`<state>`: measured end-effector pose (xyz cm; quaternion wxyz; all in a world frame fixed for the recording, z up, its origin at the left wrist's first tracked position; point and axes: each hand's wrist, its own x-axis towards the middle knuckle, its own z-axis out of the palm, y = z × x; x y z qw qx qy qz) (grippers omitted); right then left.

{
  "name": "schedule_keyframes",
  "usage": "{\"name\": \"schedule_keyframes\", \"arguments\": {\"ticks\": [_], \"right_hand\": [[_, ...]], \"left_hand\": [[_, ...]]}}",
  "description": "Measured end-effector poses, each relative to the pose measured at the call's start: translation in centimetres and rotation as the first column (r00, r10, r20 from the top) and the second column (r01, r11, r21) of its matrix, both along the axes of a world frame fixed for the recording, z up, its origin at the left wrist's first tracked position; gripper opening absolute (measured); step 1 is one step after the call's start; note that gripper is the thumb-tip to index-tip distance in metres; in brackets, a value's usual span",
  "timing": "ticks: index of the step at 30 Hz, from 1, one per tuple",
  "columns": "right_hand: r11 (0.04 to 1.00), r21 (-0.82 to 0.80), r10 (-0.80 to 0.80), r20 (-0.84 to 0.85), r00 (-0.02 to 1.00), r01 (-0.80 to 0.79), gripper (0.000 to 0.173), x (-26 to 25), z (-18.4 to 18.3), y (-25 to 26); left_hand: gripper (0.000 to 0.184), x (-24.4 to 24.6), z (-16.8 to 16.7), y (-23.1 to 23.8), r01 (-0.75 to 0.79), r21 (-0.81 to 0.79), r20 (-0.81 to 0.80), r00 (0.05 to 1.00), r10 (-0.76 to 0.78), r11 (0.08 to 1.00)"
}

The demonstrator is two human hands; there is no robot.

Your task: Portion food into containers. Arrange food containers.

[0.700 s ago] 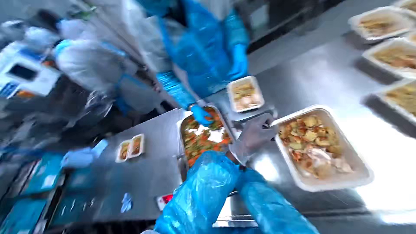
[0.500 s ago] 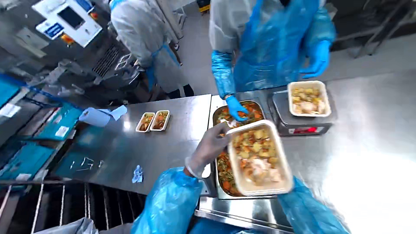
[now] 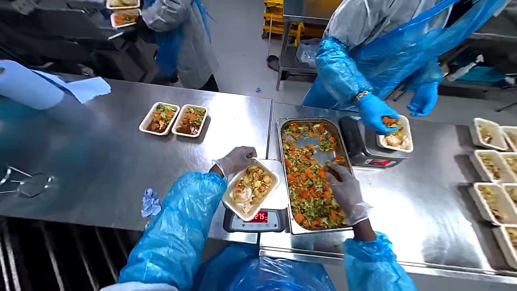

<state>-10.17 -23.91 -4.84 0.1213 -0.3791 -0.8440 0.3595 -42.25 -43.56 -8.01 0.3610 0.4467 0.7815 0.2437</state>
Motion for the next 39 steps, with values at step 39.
{"name": "schedule_keyframes", "arguments": {"ticks": [39], "right_hand": [[0.998, 0.024, -0.066, 0.445, 0.893, 0.062, 0.038, -3.7, -4.0, 0.4]], "left_hand": [[0.018, 11.4, -3.0, -13.3, -0.844, -0.016, 0.473, 0.466, 0.748, 0.536]]}}
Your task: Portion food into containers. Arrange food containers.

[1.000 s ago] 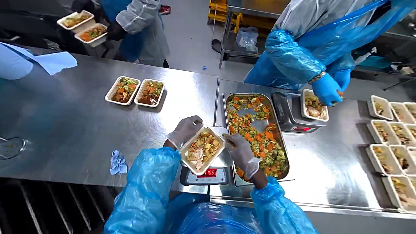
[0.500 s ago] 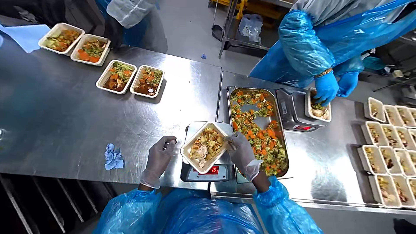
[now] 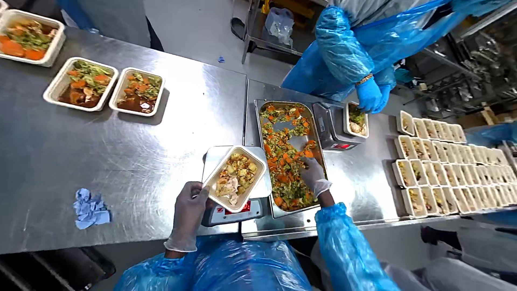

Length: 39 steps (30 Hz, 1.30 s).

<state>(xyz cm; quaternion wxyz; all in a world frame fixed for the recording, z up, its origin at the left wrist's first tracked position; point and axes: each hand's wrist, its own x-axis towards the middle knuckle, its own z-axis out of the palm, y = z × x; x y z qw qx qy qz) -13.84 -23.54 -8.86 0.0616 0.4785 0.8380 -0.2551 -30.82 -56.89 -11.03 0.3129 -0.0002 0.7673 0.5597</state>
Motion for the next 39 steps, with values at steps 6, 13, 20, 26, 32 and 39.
{"name": "schedule_keyframes", "arguments": {"ticks": [6, 13, 20, 26, 32, 39], "right_hand": [[0.991, -0.034, 0.133, 0.26, 0.956, -0.129, 0.078, 0.9, -7.2, 2.4], [0.984, 0.058, 0.15, 0.262, 0.953, -0.171, 0.038, 1.2, -7.6, 2.6], [0.962, -0.024, 0.269, 0.239, 0.933, -0.271, 0.028, 5.6, -5.4, 2.9], [0.989, -0.062, 0.147, 0.304, 0.941, -0.135, 0.063, 6.5, -6.2, -1.7], [0.986, 0.074, 0.119, 0.313, 0.942, -0.149, 0.068, 6.6, -8.1, -4.3], [0.966, 0.09, 0.199, 0.331, 0.923, -0.24, 0.059, 7.5, -9.9, -1.7]], "left_hand": [[0.019, -6.9, -0.6, 0.7, 0.23, -0.085, -0.17, 0.955, -0.242, 0.969], [0.025, -11.4, 0.6, 1.4, 0.337, -0.063, -0.176, 0.923, -0.343, 0.939], [0.035, -7.8, -1.6, -7.2, 0.132, -0.1, -0.185, 0.971, -0.149, 0.986], [0.033, -0.9, -7.7, -13.6, 0.161, -0.207, -0.008, 0.986, -0.166, 0.965], [0.029, 4.8, -7.5, -11.0, 0.262, -0.292, 0.006, 0.962, -0.272, 0.92], [0.084, 7.7, -12.0, -7.0, 0.216, -0.372, -0.2, 0.931, -0.305, 0.903]]}}
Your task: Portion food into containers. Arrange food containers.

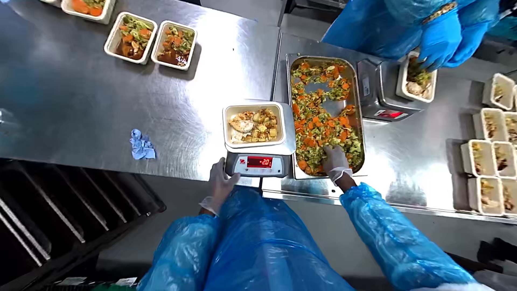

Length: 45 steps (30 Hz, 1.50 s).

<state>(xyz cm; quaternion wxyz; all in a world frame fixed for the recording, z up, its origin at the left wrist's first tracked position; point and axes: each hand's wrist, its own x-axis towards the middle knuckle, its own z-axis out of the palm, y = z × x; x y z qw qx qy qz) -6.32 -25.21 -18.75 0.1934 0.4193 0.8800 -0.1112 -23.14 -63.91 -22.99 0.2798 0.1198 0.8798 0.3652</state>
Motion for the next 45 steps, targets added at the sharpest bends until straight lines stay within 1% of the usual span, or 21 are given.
{"name": "schedule_keyframes", "arguments": {"ticks": [2, 4, 6, 9, 13, 15, 17, 20, 22, 27, 30, 31, 32, 33, 35, 36, 37, 38, 39, 41, 45], "right_hand": [[1.0, 0.01, 0.017, 0.002, 1.0, -0.017, 0.053, 0.1, 0.2, 0.8], [1.0, 0.0, 0.031, -0.005, 1.0, -0.031, 0.048, 0.2, 0.7, 1.7], [0.998, -0.011, 0.056, -0.042, 0.998, -0.057, 0.047, 0.8, 0.4, 2.6], [0.997, -0.024, 0.069, -0.072, 0.995, -0.071, 0.055, 2.0, -0.1, 2.7], [0.996, -0.018, 0.093, -0.007, 0.996, -0.093, 0.068, 1.8, -0.1, 1.7], [0.993, -0.023, 0.119, 0.016, 0.993, -0.119, 0.065, 1.3, 0.1, 1.5], [0.988, -0.027, 0.155, 0.015, 0.988, -0.154, 0.059, 1.1, 0.3, 2.3], [0.979, -0.053, 0.194, -0.029, 0.98, -0.196, 0.051, 1.3, 0.5, 4.1], [0.978, -0.067, 0.189, -0.105, 0.976, -0.197, 0.043, 1.8, 0.8, 5.5], [0.988, -0.153, -0.024, -0.323, 0.946, -0.027, 0.028, 3.1, 7.5, 6.3], [0.952, -0.293, -0.195, -0.352, 0.915, 0.09, 0.028, 4.2, 7.1, 6.8], [0.918, -0.372, -0.288, -0.386, 0.876, 0.137, 0.029, 4.7, 6.8, 7.0], [0.854, -0.487, -0.421, -0.438, 0.795, 0.184, 0.03, 4.8, 6.8, 6.9], [0.758, -0.619, -0.569, -0.474, 0.672, 0.206, 0.031, 4.9, 6.7, 6.5], [0.531, -0.835, -0.8, -0.438, 0.411, 0.144, 0.034, 5.2, 6.2, 5.5], [0.448, -0.887, -0.862, -0.394, 0.319, 0.114, 0.034, 5.4, 6.3, 5.0], [0.392, -0.915, -0.898, -0.357, 0.259, 0.095, 0.034, 5.4, 6.5, 4.7], [0.361, -0.93, -0.913, -0.336, 0.233, 0.073, 0.033, 4.9, 7.0, 4.2], [0.344, -0.938, -0.917, -0.325, 0.23, 0.046, 0.033, 4.3, 7.9, 3.4], [0.381, -0.925, -0.888, -0.367, 0.277, -0.004, 0.031, 2.3, 10.7, 1.2], [0.503, -0.859, -0.726, -0.481, 0.491, -0.097, 0.033, -4.5, 15.9, -3.4]], "left_hand": [[0.1, 0.1, -0.6, 1.2, 0.006, -0.014, -0.046, 0.999, -0.007, 1.0], [0.105, -0.2, -0.8, 2.1, -0.019, -0.013, -0.061, 0.998, 0.018, 1.0], [0.106, -0.4, -0.9, 2.5, -0.035, 0.01, -0.079, 0.996, 0.035, 0.999], [0.107, 0.0, -1.0, 2.9, -0.042, 0.003, -0.13, 0.991, 0.042, 0.999], [0.108, 0.6, -0.6, 4.2, -0.095, -0.071, -0.166, 0.983, 0.082, 0.993], [0.105, 1.2, -0.3, 4.0, -0.119, -0.079, -0.167, 0.98, 0.104, 0.99], [0.103, 1.6, 0.4, 3.3, -0.117, -0.02, -0.127, 0.985, 0.114, 0.993], [0.099, 1.4, 1.1, 1.6, -0.156, 0.072, -0.057, 0.985, 0.16, 0.985], [0.093, 1.0, 1.4, -0.2, -0.183, 0.108, -0.073, 0.979, 0.192, 0.977], [0.069, -0.4, 4.5, -2.9, -0.224, 0.147, -0.096, 0.966, 0.24, 0.963], [0.051, -2.0, 7.2, -1.5, -0.192, 0.136, -0.085, 0.975, 0.204, 0.972], [0.047, -2.7, 8.1, -0.4, -0.181, 0.145, -0.089, 0.977, 0.195, 0.973], [0.043, -3.5, 8.9, 0.6, -0.169, 0.163, -0.091, 0.978, 0.186, 0.972], [0.041, -4.3, 9.7, 1.5, -0.151, 0.18, -0.088, 0.982, 0.169, 0.972], [0.041, -5.8, 10.4, 3.1, -0.105, 0.2, -0.055, 0.991, 0.118, 0.974], [0.04, -6.4, 10.6, 4.3, -0.102, 0.216, -0.017, 0.994, 0.108, 0.971], [0.039, -6.8, 10.9, 5.4, -0.122, 0.23, 0.031, 0.993, 0.118, 0.966], [0.038, -7.3, 11.1, 6.3, -0.15, 0.23, 0.076, 0.988, 0.135, 0.962], [0.035, -7.7, 11.2, 6.8, -0.174, 0.226, 0.112, 0.982, 0.152, 0.959], [0.028, -8.6, 11.1, 6.9, -0.192, 0.246, 0.176, 0.973, 0.151, 0.95], [0.019, -9.6, 11.5, 6.4, -0.179, 0.332, 0.279, 0.957, 0.085, 0.926]]}}
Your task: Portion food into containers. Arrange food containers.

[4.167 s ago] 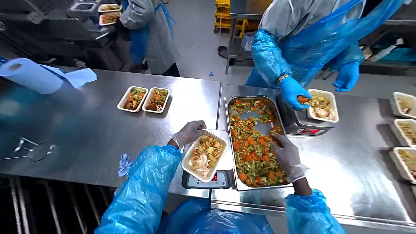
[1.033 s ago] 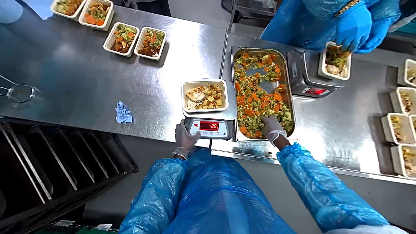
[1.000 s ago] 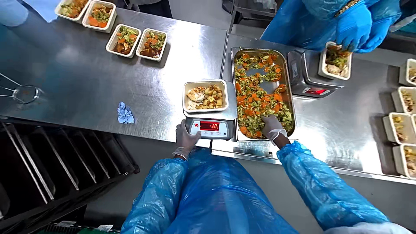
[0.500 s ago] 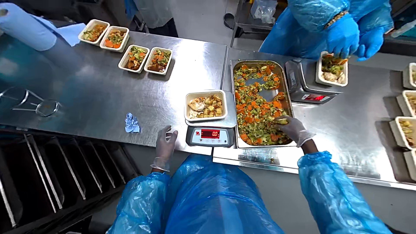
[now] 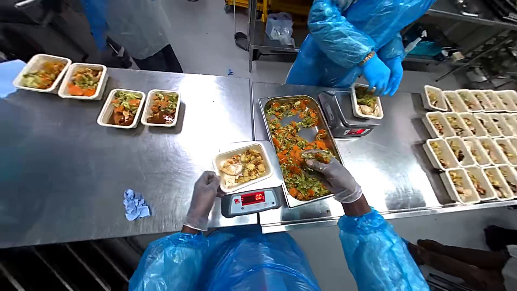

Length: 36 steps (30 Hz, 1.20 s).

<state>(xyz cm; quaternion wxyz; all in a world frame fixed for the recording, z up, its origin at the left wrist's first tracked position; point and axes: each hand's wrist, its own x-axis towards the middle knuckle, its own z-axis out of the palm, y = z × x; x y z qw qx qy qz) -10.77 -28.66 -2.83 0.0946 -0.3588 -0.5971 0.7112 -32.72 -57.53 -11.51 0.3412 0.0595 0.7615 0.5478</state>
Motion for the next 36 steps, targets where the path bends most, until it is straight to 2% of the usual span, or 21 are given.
{"name": "schedule_keyframes", "arguments": {"ticks": [2, 4, 5, 7, 8, 9, 10, 12, 15, 20, 22, 24, 26, 27, 29, 30, 33, 36], "right_hand": [[0.989, 0.095, 0.107, 0.037, 0.994, -0.11, 0.033, -4.0, 1.2, -2.7], [0.944, 0.269, 0.167, 0.103, 0.981, -0.189, 0.032, -7.5, 0.3, -5.1], [0.888, 0.398, 0.178, 0.162, 0.971, -0.229, 0.033, -9.0, -0.6, -6.2], [0.706, 0.647, 0.158, 0.254, 0.954, -0.289, 0.036, -10.2, -1.4, -9.2], [0.646, 0.689, 0.139, 0.316, 0.938, -0.328, 0.038, -10.3, -1.7, -10.6], [0.638, 0.657, 0.112, 0.437, 0.893, -0.401, 0.037, -10.2, -1.6, -12.0], [0.669, 0.576, 0.093, 0.562, 0.822, -0.47, 0.036, -9.9, -1.9, -13.1], [0.669, 0.473, 0.116, 0.695, 0.709, -0.573, 0.04, -10.5, -2.0, -14.2], [0.62, 0.483, 0.11, 0.727, 0.677, -0.619, 0.048, -11.3, -2.1, -15.2], [0.649, 0.42, 0.102, 0.779, 0.619, -0.634, 0.061, -11.7, -2.5, -16.0], [0.65, 0.421, 0.124, 0.762, 0.636, -0.632, 0.058, -11.7, -1.8, -15.8], [0.654, 0.47, 0.124, 0.706, 0.697, -0.593, 0.052, -11.3, -0.6, -15.6], [0.67, 0.51, 0.088, 0.667, 0.74, -0.54, 0.04, -10.8, 0.1, -15.6], [0.691, 0.505, 0.061, 0.673, 0.737, -0.518, 0.031, -10.9, 0.1, -15.6], [0.7, 0.504, 0.025, 0.69, 0.723, -0.505, 0.023, -11.7, -0.5, -15.5], [0.674, 0.548, 0.001, 0.669, 0.743, -0.495, 0.022, -12.3, -1.6, -15.2], [0.517, 0.745, -0.053, 0.519, 0.853, -0.421, 0.023, -15.3, -5.8, -13.2], [0.515, 0.732, -0.054, 0.548, 0.835, -0.447, 0.021, -15.0, -6.5, -12.9]], "left_hand": [[0.016, -0.2, 0.3, -0.1, 0.021, 0.056, 0.034, 0.999, -0.023, 0.998], [0.014, -0.2, 0.6, -0.2, 0.028, 0.1, 0.058, 0.998, -0.034, 0.995], [0.014, -0.2, 0.6, -0.2, 0.023, 0.117, 0.069, 0.997, -0.032, 0.993], [0.012, -0.5, 0.6, -0.2, 0.012, 0.13, 0.091, 0.996, -0.023, 0.991], [0.012, -0.7, 0.6, -0.2, 0.011, 0.127, 0.101, 0.995, -0.024, 0.992], [0.012, -0.9, 0.6, -0.4, 0.019, 0.123, 0.112, 0.993, -0.033, 0.992], [0.012, -1.2, 0.6, -0.5, 0.032, 0.119, 0.118, 0.992, -0.046, 0.992], [0.012, -1.6, 0.4, -0.8, 0.043, 0.123, 0.143, 0.988, -0.06, 0.991], [0.014, -2.1, 0.2, -1.6, 0.097, 0.143, 0.135, 0.984, -0.116, 0.985], [0.015, -2.7, 0.0, -2.2, 0.135, 0.135, 0.126, 0.98, -0.152, 0.982], [0.015, -2.9, -0.2, -2.2, 0.132, 0.138, 0.131, 0.98, -0.15, 0.982], [0.016, -3.3, -0.2, -2.3, 0.15, 0.135, 0.126, 0.978, -0.167, 0.98], [0.013, -3.8, -0.5, -1.9, 0.145, 0.105, 0.146, 0.976, -0.16, 0.984], [0.012, -4.0, -0.6, -1.7, 0.147, 0.091, 0.151, 0.976, -0.159, 0.985], [0.011, -4.2, -0.7, -1.5, 0.165, 0.075, 0.145, 0.974, -0.175, 0.983], [0.01, -4.3, -0.7, -1.4, 0.172, 0.071, 0.14, 0.974, -0.18, 0.983], [0.01, -4.5, -0.7, -1.3, 0.18, 0.062, 0.127, 0.974, -0.186, 0.982], [0.01, -4.6, -0.5, -1.2, 0.19, 0.046, 0.117, 0.974, -0.194, 0.981]]}}
